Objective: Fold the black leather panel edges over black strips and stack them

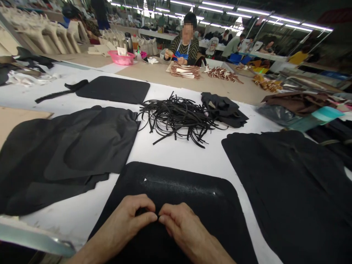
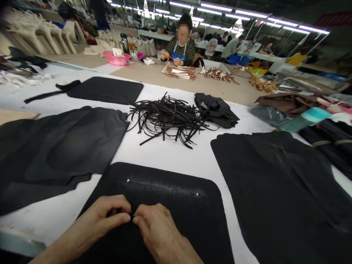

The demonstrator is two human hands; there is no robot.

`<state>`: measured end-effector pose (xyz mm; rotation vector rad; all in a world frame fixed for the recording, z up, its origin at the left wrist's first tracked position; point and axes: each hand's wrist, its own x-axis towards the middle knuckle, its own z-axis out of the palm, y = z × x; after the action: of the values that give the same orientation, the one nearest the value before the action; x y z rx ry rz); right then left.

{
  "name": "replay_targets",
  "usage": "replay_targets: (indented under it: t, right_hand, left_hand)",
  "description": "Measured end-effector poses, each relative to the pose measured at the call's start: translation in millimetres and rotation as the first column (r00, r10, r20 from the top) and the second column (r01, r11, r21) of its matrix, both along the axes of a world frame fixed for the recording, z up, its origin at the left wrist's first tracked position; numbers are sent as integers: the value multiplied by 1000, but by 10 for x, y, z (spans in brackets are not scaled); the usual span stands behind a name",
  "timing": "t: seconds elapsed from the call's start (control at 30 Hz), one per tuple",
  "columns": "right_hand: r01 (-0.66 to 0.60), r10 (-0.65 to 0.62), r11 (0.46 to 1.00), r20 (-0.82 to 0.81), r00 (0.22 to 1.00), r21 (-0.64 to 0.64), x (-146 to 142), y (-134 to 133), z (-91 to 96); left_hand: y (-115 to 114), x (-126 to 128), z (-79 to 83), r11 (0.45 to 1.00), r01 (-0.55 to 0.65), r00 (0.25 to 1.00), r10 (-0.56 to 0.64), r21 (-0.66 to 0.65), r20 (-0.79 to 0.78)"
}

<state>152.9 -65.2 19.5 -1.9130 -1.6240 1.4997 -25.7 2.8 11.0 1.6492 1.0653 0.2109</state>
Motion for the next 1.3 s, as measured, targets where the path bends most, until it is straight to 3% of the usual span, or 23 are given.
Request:
replay_targets:
  t: [0.1,0.2,0.33,0.5,0.77,0.93,1.03,1.17,1.3]
  right_hand:
    - [40,-40,999,-11,999,1,45,-39,-36]
    - [85,-85,996,17,996,6,276,-124,-98]
    - [167,-168,986,94,981,21,791,-299,-252]
    - [308,-317,947,104,943,89,1207,-441,-422]
    - [599,-599,800,4,800,45,1221,-436,-622]
    - [701,-706,708,50,707,89,1209,-404,-653]
    - [683,-697,717,114,708,138,1177,-402,-640]
    - [589,-632,775,244,736,229,1129,-402,-600]
    - [555,-611,792,332,719,254,1100,-396,-588]
  left_hand:
    - [2,5,-62,997,72,997,-72,17,-34]
    - [74,-100,-152,1000,12,999,-12,5,-46]
    - [209,-273,-280,995,-96,994,96,-2,-53]
    - [304,-258,-398,992,-123,991,123,-9,-59]
    - [389,-142,-535,980,-198,963,187,-37,-197]
    - [418,-169,-705,977,-176,934,204,120,-294]
    - [429,-177,-751,972,-158,925,208,176,-319]
    - [456,-175,-749,977,-117,940,166,176,-298]
    - [472,-187,-737,971,-142,944,190,191,-268]
